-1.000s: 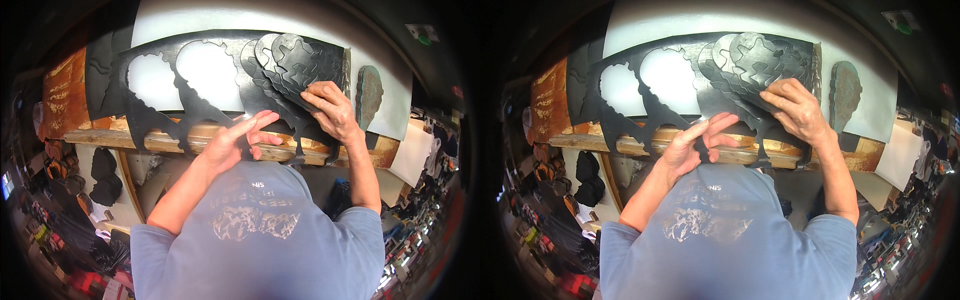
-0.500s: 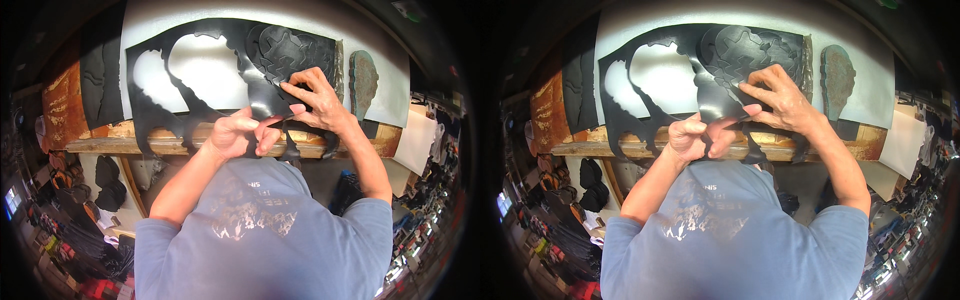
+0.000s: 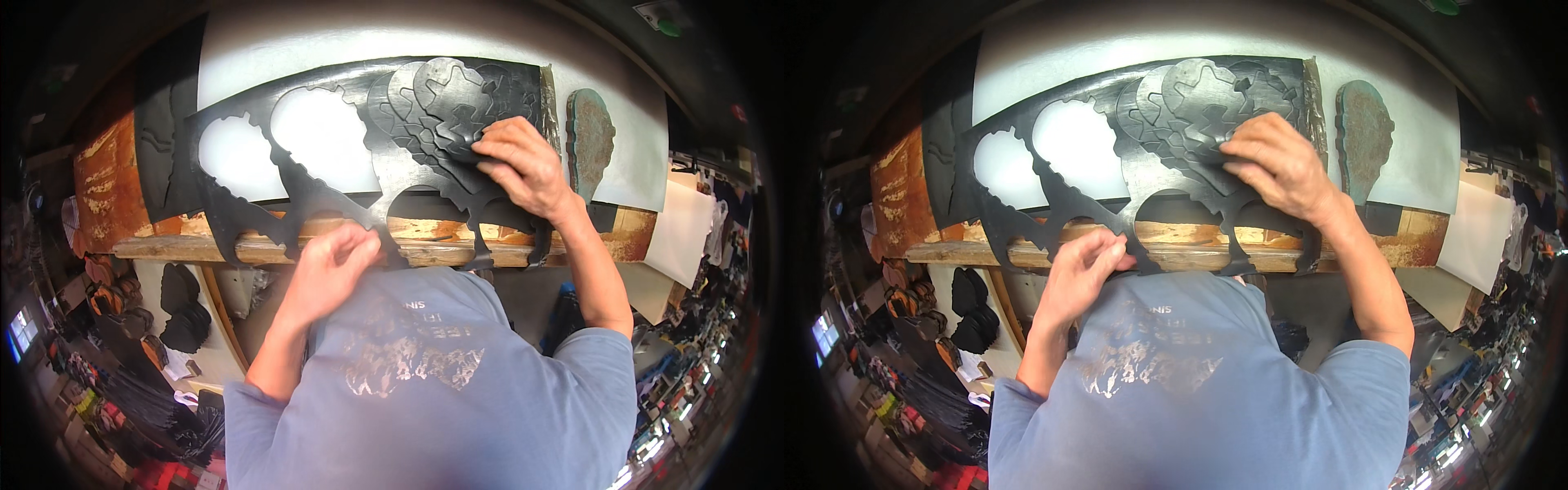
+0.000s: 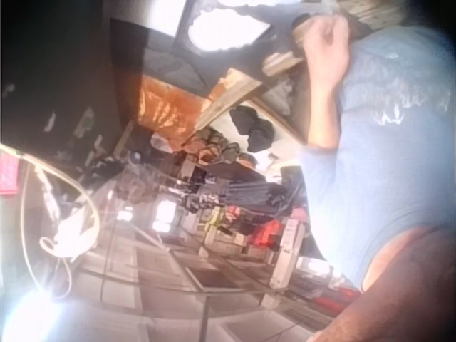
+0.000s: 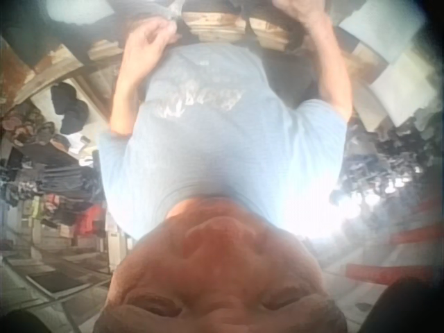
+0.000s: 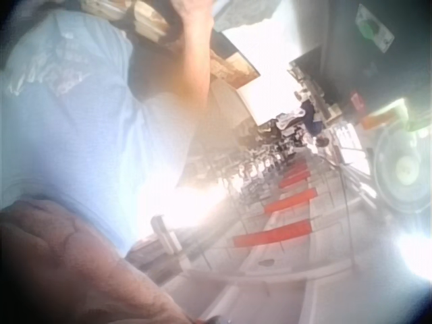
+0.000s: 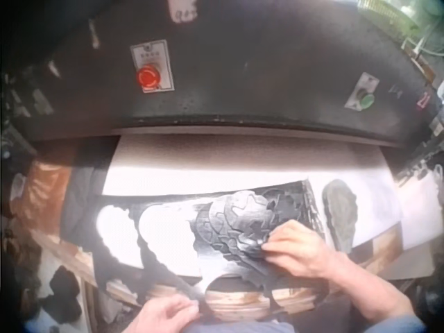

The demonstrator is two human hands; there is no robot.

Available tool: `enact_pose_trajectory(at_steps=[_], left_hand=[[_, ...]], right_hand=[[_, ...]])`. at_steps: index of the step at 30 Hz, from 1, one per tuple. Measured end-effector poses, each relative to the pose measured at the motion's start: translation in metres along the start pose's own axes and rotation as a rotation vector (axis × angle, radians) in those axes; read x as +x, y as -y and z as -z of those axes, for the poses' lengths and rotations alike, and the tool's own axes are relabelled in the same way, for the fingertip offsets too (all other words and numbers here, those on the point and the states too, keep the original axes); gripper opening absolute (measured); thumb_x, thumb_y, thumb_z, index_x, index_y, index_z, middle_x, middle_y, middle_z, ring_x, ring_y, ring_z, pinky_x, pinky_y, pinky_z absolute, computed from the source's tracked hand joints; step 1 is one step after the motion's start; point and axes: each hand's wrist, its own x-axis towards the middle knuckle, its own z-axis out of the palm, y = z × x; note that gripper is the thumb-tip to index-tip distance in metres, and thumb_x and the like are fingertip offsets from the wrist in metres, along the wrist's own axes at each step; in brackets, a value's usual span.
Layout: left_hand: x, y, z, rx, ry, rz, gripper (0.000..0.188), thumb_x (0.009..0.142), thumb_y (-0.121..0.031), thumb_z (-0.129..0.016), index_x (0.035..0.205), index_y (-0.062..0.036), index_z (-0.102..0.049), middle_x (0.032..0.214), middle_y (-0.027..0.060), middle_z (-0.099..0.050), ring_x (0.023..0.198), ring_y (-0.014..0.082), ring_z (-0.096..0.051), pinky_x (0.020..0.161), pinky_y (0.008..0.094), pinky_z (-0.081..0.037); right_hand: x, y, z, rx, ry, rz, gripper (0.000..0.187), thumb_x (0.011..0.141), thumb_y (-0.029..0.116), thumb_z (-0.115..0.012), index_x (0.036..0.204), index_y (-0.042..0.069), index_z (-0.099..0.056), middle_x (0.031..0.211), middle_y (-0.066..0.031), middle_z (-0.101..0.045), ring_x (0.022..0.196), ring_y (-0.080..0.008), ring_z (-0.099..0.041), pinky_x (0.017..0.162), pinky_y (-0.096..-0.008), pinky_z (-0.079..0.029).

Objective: The person repeatedly feeds black rubber sheets through a roller machine, peels off patterned cutouts, and stacks them. They also handle a large rubber sheet and use a green air gun to blow dust off the stacked pieces.

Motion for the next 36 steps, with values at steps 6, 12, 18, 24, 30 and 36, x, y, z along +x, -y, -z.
enact_pose_trajectory(at_steps=[6,12,18,24,30,36], left_hand=[[0.014,-0.018,-0.021,-0.499,0.163,-0.038,0.038,0.111,-0.026,-0.06,0.129,0.0071,-0.066,0.13,0.0176,-0.071,0.118,0.0213,-0.07,0.104,0.0342,-0.056],[0.067,-0.006,-0.04,-0.85,0.306,0.033,0.04,0.111,-0.025,-0.06,0.136,0.0062,-0.063,0.142,0.0221,-0.064,0.136,0.0334,-0.061,0.12,0.0456,-0.047],[0.06,-0.008,-0.056,-0.967,0.362,-0.101,0.035,0.111,-0.026,-0.06,0.135,0.0003,-0.06,0.135,0.0122,-0.063,0.134,0.0278,-0.061,0.118,0.0419,-0.048],[0.043,-0.017,-0.051,-0.976,0.293,-0.082,0.032,0.112,-0.022,-0.057,0.135,0.0007,-0.059,0.134,0.0118,-0.061,0.136,0.0273,-0.059,0.12,0.0424,-0.046],[0.05,-0.02,-0.059,-0.961,0.248,-0.086,0.032,0.112,-0.02,-0.056,0.138,-0.0015,-0.056,0.134,0.0096,-0.06,0.133,0.0247,-0.058,0.117,0.0411,-0.045],[0.054,-0.018,-0.063,-1.068,0.267,-0.126,0.022,0.111,-0.022,-0.056,0.128,-0.007,-0.056,0.127,0.0054,-0.06,0.131,0.0216,-0.056,0.118,0.0409,-0.043]], right_hand=[[-0.005,0.014,-0.003,-0.178,0.163,0.02,0.072,0.07,0.03,-0.094,0.132,0.004,-0.068,0.122,-0.014,-0.061,0.113,-0.0353,-0.058,0.096,-0.0475,-0.054],[-0.007,0.016,-0.008,-0.156,0.12,-0.035,0.064,0.073,0.025,-0.093,0.129,0.005,-0.07,0.121,-0.0133,-0.062,0.108,-0.034,-0.058,0.094,-0.0464,-0.053],[-0.004,0.003,0.001,-0.16,0.175,-0.041,0.053,0.074,0.0,-0.082,0.125,0.007,-0.075,0.116,-0.0095,-0.066,0.102,-0.032,-0.06,0.091,-0.0397,-0.054],[-0.01,-0.004,-0.004,-0.004,0.052,-0.007,0.05,0.077,0.002,-0.083,0.125,0.006,-0.074,0.115,-0.0105,-0.068,0.105,-0.0316,-0.063,0.09,-0.042,-0.054],[-0.012,-0.004,-0.008,-0.064,0.065,0.028,0.058,0.073,0.016,-0.088,0.128,0.005,-0.073,0.12,-0.0129,-0.065,0.107,-0.0341,-0.06,0.093,-0.0446,-0.053],[-0.01,-0.007,-0.006,-0.096,0.061,0.026,0.057,0.076,0.02,-0.088,0.129,0.004,-0.072,0.122,-0.0146,-0.064,0.108,-0.0351,-0.06,0.095,-0.0458,-0.052]])
